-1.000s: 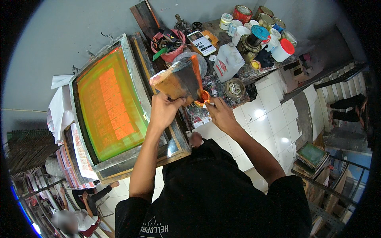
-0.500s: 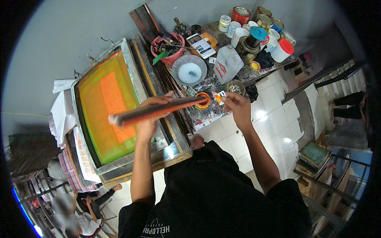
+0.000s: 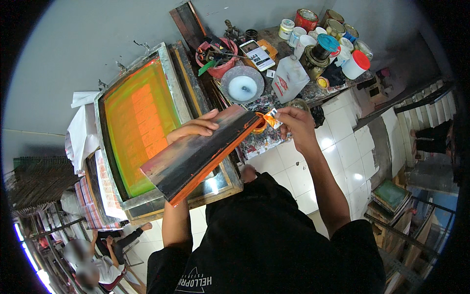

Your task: The person prepares a squeegee with ink and uses it to apply ink through a screen onto paper.

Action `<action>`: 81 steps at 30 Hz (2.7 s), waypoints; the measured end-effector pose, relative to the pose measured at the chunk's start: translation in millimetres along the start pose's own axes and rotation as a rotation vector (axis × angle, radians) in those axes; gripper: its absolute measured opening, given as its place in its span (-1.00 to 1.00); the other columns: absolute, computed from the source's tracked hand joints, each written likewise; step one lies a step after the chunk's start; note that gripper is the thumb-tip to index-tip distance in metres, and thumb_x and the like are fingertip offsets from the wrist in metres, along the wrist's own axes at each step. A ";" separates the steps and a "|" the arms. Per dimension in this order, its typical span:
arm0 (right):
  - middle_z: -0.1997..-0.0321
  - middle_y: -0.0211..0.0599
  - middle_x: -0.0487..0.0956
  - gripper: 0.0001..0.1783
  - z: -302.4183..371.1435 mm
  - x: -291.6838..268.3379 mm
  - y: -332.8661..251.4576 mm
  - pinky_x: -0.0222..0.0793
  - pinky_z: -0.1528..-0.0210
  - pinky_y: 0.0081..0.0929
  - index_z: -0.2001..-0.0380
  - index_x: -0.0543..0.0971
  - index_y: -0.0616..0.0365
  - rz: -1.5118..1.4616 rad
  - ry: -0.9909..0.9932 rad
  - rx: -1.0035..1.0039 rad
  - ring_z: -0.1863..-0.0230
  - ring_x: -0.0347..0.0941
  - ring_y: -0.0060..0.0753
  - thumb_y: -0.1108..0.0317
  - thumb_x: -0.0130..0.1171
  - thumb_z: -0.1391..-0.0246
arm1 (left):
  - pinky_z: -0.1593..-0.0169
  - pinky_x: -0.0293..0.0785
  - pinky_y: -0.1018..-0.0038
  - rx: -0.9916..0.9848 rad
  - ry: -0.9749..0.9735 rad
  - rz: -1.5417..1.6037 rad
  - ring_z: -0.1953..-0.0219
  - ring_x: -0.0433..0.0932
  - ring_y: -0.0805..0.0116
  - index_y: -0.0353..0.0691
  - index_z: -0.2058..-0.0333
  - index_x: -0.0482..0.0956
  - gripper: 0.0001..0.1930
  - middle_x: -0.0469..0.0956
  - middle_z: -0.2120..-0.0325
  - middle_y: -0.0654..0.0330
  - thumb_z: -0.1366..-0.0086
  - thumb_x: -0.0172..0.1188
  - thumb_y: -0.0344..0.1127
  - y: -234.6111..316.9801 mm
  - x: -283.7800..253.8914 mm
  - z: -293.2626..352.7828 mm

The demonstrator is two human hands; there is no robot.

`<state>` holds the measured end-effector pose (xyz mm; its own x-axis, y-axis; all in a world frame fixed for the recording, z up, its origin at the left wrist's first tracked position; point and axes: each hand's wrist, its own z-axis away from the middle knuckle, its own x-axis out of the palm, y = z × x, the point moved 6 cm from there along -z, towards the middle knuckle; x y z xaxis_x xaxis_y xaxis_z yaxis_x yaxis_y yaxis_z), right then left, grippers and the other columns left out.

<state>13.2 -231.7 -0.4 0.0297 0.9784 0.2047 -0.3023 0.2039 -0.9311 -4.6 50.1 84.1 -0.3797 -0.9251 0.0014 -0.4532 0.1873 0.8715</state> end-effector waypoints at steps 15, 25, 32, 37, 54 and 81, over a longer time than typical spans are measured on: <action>0.58 -0.37 0.52 -0.88 44.3 87.5 -52.0 0.10 0.75 -0.70 0.36 0.60 0.34 0.078 -0.326 0.010 0.73 0.30 -0.73 0.46 0.23 -0.08 | -0.28 0.32 0.11 -0.011 -0.018 -0.070 -0.10 0.52 -0.02 -0.41 0.29 0.65 -0.78 0.64 0.20 -0.03 -0.12 0.27 -0.37 -32.4 4.4 -18.0; 0.63 -0.39 0.52 -0.85 85.4 118.0 -94.4 0.10 0.73 -0.68 0.36 0.61 0.33 0.181 -0.492 0.053 0.72 0.30 -0.75 0.42 0.22 -0.11 | -0.17 0.45 0.28 -0.121 -0.023 -0.161 -0.10 0.54 0.09 -0.38 0.33 0.66 -0.84 0.65 0.21 0.01 -0.09 0.27 -0.46 -43.9 4.4 -21.5; 0.52 -0.34 0.54 -0.89 41.3 59.8 -46.4 0.23 0.70 -0.66 0.30 0.57 0.31 -0.076 -0.100 -0.098 0.69 0.36 -0.66 0.47 0.21 -0.14 | -0.23 0.39 0.21 -0.037 0.016 -0.109 -0.12 0.52 0.04 -0.40 0.29 0.67 -0.79 0.64 0.17 -0.02 -0.14 0.26 -0.38 -42.3 0.8 -18.2; 0.58 -0.42 0.50 -0.84 31.3 56.2 -17.3 0.23 0.65 -0.68 0.25 0.55 0.33 -0.042 -0.026 -0.135 0.66 0.35 -0.71 0.43 0.20 -0.18 | -0.24 0.37 0.19 -0.015 0.027 -0.082 -0.13 0.51 0.03 -0.40 0.27 0.66 -0.78 0.63 0.16 -0.03 -0.19 0.23 -0.35 -40.5 2.1 -19.5; 0.46 -0.28 0.55 -0.89 86.5 93.1 -61.6 0.31 0.67 -0.61 0.26 0.55 0.34 -0.201 -0.186 -0.135 0.66 0.40 -0.62 0.50 0.17 -0.19 | -0.09 0.48 0.38 -0.216 0.062 -0.182 -0.04 0.59 0.17 -0.34 0.30 0.64 -0.83 0.66 0.19 0.01 -0.09 0.29 -0.45 -56.3 1.6 -24.4; 0.33 -0.27 0.58 -0.80 100.3 83.3 -165.0 0.42 0.39 -0.46 0.17 0.66 0.11 0.757 -0.344 -0.811 0.41 0.56 -0.39 0.52 0.21 -0.11 | 0.17 0.52 0.32 -0.282 -0.262 -0.645 0.29 0.67 0.08 -0.34 0.29 0.66 -0.75 0.66 0.40 -0.04 0.00 0.15 -0.56 -27.3 7.1 -70.6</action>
<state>-30.1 -187.3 200.5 -0.1954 0.8239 -0.5320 0.5708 -0.3456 -0.7448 62.1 15.1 95.0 -0.3046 -0.7073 -0.6379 -0.4403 -0.4893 0.7528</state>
